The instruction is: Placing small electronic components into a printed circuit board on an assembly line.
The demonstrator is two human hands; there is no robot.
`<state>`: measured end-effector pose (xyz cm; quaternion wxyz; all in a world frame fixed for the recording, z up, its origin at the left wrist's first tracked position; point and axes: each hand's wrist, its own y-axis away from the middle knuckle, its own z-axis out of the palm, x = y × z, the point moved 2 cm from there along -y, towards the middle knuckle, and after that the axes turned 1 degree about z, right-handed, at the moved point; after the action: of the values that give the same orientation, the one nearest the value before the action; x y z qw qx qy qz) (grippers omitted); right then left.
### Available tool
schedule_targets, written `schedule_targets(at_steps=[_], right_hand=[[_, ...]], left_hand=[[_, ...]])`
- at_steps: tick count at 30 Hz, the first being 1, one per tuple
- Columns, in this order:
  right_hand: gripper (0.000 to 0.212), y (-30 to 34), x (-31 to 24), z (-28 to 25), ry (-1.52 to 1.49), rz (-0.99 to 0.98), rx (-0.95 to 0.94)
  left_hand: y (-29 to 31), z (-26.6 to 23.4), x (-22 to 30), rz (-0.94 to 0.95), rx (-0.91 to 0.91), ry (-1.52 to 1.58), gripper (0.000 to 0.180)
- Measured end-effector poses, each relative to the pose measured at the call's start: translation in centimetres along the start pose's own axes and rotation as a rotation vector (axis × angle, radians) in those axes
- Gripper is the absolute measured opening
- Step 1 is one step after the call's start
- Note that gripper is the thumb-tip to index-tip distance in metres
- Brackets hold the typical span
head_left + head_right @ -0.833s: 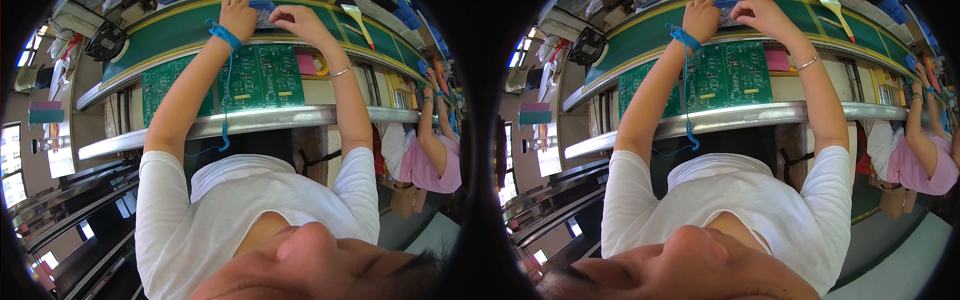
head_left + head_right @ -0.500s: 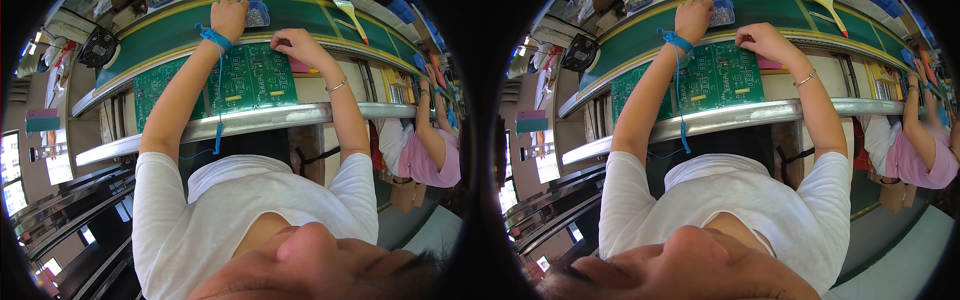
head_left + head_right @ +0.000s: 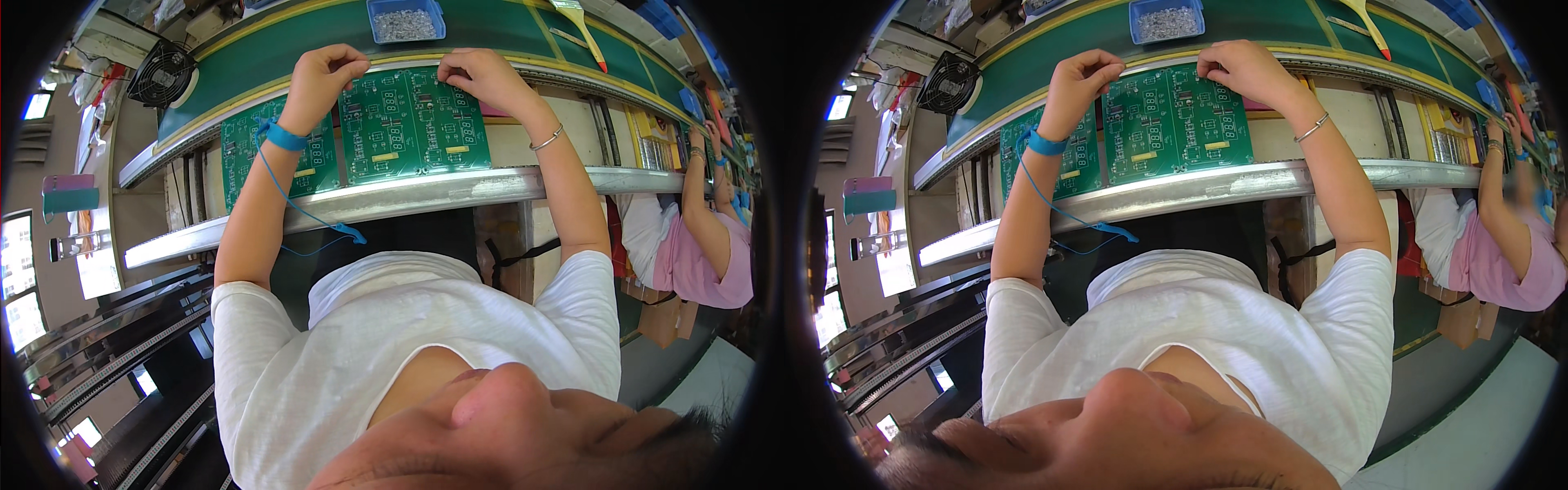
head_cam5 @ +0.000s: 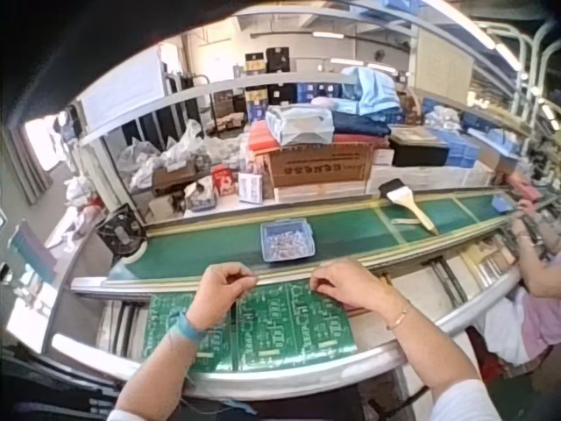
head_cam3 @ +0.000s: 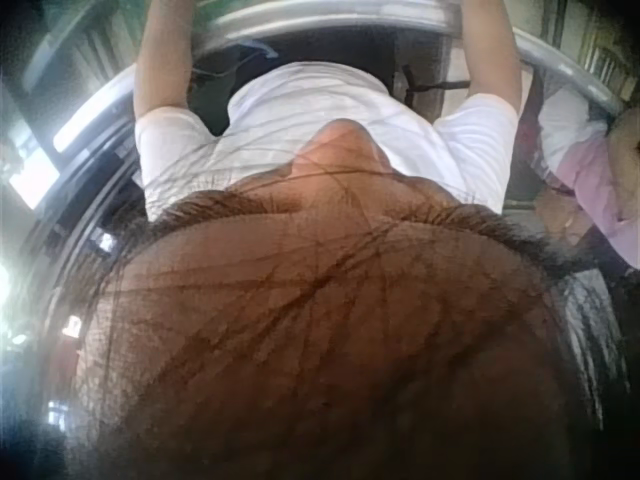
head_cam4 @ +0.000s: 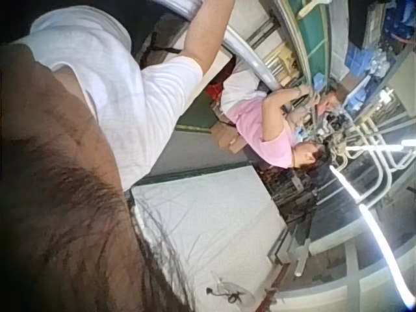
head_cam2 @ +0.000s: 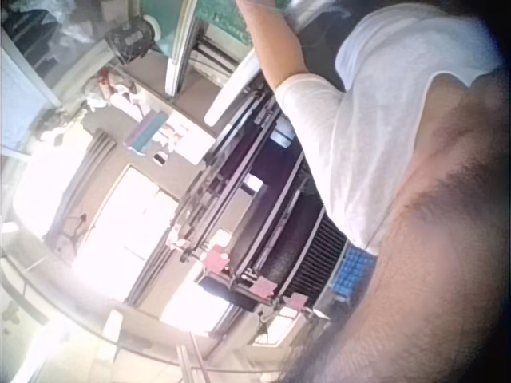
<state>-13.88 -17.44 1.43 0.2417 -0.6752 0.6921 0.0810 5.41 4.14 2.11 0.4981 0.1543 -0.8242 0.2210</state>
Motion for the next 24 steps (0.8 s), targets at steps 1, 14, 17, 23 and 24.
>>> schedule_targets(at_steps=[1,14,17,23,24], right_hand=[[0.008,0.0,-0.1,0.0,0.000,0.004,0.002],[0.011,-0.1,-1.1,0.6,-0.112,0.173,0.050],[0.011,0.2,-0.4,0.3,-0.220,0.198,0.102],[0.014,0.1,-0.9,-0.4,-0.081,0.144,0.113],[0.014,0.1,-0.6,-0.4,-0.082,0.145,0.114]], left_hand=[[0.3,-0.2,-0.6,-0.145,-0.056,0.113,0.014],[0.8,0.3,-1.4,-0.159,-0.109,0.208,0.015],[0.6,0.5,-1.8,-0.165,-0.112,0.131,0.014],[0.8,0.8,-2.1,0.112,-0.001,-0.384,0.012],[0.8,0.9,-1.9,0.162,0.028,-0.471,0.013]])
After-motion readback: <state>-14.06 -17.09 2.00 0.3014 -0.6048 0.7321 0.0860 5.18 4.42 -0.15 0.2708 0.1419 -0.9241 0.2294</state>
